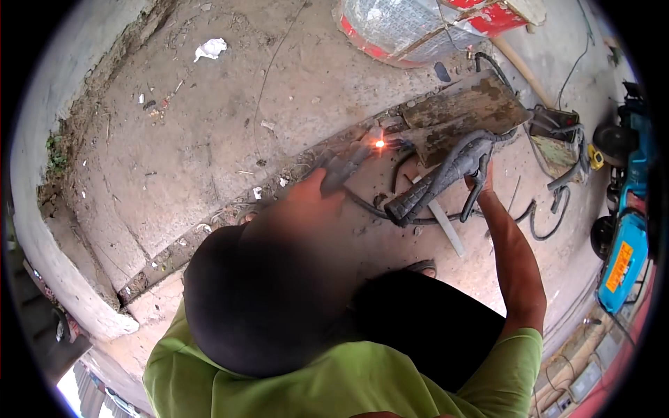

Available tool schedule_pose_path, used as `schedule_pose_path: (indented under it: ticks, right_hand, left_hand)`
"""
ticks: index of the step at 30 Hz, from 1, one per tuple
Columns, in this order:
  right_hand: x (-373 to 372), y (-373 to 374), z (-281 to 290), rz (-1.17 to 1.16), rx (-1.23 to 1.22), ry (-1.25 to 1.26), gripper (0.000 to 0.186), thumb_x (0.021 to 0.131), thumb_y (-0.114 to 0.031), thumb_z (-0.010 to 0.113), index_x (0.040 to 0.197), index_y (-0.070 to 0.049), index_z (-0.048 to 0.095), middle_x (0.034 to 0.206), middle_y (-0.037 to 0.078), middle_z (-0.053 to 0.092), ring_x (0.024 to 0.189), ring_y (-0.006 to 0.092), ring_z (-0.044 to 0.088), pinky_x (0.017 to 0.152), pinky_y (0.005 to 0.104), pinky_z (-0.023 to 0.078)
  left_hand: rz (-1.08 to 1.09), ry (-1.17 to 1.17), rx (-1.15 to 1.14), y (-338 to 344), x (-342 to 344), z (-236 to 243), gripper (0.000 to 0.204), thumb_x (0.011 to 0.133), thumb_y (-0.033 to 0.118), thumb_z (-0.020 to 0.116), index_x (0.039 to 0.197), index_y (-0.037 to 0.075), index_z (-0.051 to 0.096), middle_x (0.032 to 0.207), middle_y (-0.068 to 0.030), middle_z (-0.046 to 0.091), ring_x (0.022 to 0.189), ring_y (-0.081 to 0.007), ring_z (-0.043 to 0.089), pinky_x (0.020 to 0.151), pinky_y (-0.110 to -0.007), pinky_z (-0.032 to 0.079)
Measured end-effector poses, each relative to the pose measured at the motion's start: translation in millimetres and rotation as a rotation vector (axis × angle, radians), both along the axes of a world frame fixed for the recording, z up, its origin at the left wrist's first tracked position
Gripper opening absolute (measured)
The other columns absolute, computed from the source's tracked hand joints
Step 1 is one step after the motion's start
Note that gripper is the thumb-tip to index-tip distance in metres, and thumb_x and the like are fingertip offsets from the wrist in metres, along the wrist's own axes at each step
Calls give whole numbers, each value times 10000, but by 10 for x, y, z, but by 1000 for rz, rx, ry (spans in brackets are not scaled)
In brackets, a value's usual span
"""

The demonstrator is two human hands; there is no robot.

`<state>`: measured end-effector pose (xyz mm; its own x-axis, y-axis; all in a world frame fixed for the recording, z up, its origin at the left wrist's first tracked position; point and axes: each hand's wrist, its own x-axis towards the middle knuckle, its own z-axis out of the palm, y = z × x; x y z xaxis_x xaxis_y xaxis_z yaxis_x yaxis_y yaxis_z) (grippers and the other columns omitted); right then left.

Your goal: The person welds metal pieces together using a welding tool and then strikes the welded joint with a hammer.

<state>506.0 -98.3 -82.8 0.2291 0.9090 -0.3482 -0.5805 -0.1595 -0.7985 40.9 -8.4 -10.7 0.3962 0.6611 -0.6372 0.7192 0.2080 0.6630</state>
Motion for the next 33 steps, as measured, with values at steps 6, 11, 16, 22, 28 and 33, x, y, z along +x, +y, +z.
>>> schedule_pose_path:
  ticks: [6, 11, 16, 22, 28, 33]
  right_hand:
    - [-35, 12, -4, -81, -42, 54, 326, 1073, -409, 525, 1188, -135, 657, 1099, 28, 742, 994, 192, 726, 901, 353, 619]
    - [-24, 9, 51, -10, -100, -154, 230, 1053, -263, 571, 1207, -101, 621, 1139, 42, 709, 1030, 171, 682, 936, 340, 574]
    - [-28, 11, 55, 39, -164, -370, 247, 1011, -119, 652, 1240, -61, 580, 1182, 56, 679, 1069, 150, 635, 975, 324, 525]
    - [-27, -8, 59, 70, -170, -436, 247, 1035, -122, 607, 1270, -61, 558, 1186, 43, 665, 1082, 151, 632, 961, 317, 534]
    - [-25, -26, 92, 40, -75, -188, 226, 1064, -148, 564, 1274, -66, 560, 1184, 47, 661, 1081, 159, 635, 971, 329, 534]
    - [-82, 3, 132, 14, 17, 0, 231, 1076, -180, 550, 1277, -68, 565, 1176, 49, 660, 1092, 167, 635, 977, 329, 533]
  left_hand:
    - [-14, -12, 24, -2, -7, -19, 535, 866, 401, 801, 1142, 11, 559, 946, -272, 671, 908, -494, 666, 778, -505, 521]
    - [-4, -29, 24, 8, 6, 16, 534, 870, 402, 799, 1134, 10, 552, 944, -284, 668, 907, -503, 666, 777, -510, 519]
    - [7, -19, 71, -9, 4, -1, 529, 878, 393, 796, 1140, 8, 545, 938, -293, 665, 913, -507, 667, 776, -514, 517]
    - [-26, -39, 66, 0, -4, -22, 521, 880, 382, 797, 1143, 8, 546, 943, -293, 667, 921, -508, 669, 778, -511, 519]
    - [-25, -38, 28, -3, 8, -39, 515, 882, 381, 798, 1154, 18, 556, 953, -288, 677, 925, -499, 680, 784, -507, 525]
    - [-33, -32, 21, 10, 27, -6, 514, 886, 375, 798, 1172, 24, 557, 988, -282, 695, 956, -486, 693, 812, -502, 538]
